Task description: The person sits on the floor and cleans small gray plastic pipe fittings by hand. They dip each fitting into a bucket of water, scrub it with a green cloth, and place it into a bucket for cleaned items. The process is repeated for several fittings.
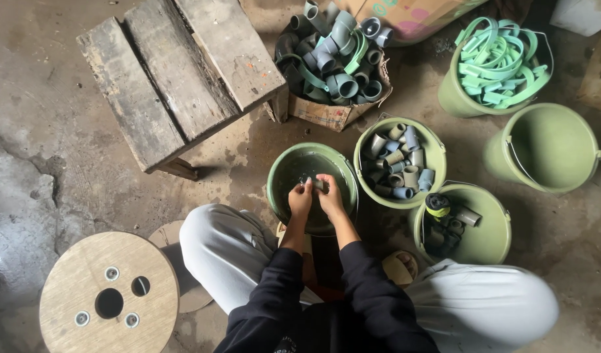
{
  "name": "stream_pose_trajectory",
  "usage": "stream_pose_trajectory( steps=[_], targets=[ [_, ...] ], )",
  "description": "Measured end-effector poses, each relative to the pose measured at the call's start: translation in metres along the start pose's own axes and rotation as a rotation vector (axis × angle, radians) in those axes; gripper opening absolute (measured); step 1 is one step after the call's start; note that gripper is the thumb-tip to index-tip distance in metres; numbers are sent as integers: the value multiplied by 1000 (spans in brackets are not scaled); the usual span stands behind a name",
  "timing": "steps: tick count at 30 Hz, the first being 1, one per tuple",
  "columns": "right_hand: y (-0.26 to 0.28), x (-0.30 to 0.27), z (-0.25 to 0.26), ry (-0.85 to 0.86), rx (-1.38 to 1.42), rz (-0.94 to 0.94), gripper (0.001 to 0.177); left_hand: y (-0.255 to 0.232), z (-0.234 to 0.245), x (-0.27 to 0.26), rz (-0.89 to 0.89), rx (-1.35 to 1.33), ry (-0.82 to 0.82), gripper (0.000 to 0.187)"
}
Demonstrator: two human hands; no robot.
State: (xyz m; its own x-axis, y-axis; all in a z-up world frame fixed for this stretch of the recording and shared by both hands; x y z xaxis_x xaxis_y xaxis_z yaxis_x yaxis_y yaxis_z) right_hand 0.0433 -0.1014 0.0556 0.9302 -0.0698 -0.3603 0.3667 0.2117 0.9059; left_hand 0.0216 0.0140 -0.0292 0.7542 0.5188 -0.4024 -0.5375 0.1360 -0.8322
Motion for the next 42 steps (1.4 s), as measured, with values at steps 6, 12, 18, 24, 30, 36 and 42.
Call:
stream_pose_trajectory(
  steps=[6,12,18,24,30,36,42],
  targets=[
    [-44,16,-5,-23,-131,-134,33,-18,6,-9,-100,-56,-23,21],
    [-19,7,2,60,-257,-95,41,-100,46,-47,-165,-151,18,51],
    [50,-15,31,7,-278,186,32,-157,60,-80,-504,22,123,32],
    [201,-84,89,-123,-212,615,11,-266,109,-156,-841,-206,15,13],
    [164,-62,82,1,-234,484,12,-223,95,-123,-570,-102,54,12],
    [-4,12,42,177,-505,-29,54,-61,2,-3,-194,175,106,28],
    [13,32,10,246,-435,-154,67,-27,-25,33,63,221,221,40]
  ],
)
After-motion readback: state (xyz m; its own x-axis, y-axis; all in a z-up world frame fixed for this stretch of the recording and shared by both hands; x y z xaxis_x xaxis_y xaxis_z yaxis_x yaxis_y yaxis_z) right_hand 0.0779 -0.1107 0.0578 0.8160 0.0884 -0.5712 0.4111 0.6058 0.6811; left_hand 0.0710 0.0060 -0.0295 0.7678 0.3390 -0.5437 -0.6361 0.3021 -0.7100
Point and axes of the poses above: each hand's wrist, its own x-axis towards the middle knuckle, its own z-axis out of the back of the hand, y = z × x, the point moved 3 cm from there along x, towards the middle knuckle, and after that the axes turned 5 degrees about -z, right-handed, at the moved point
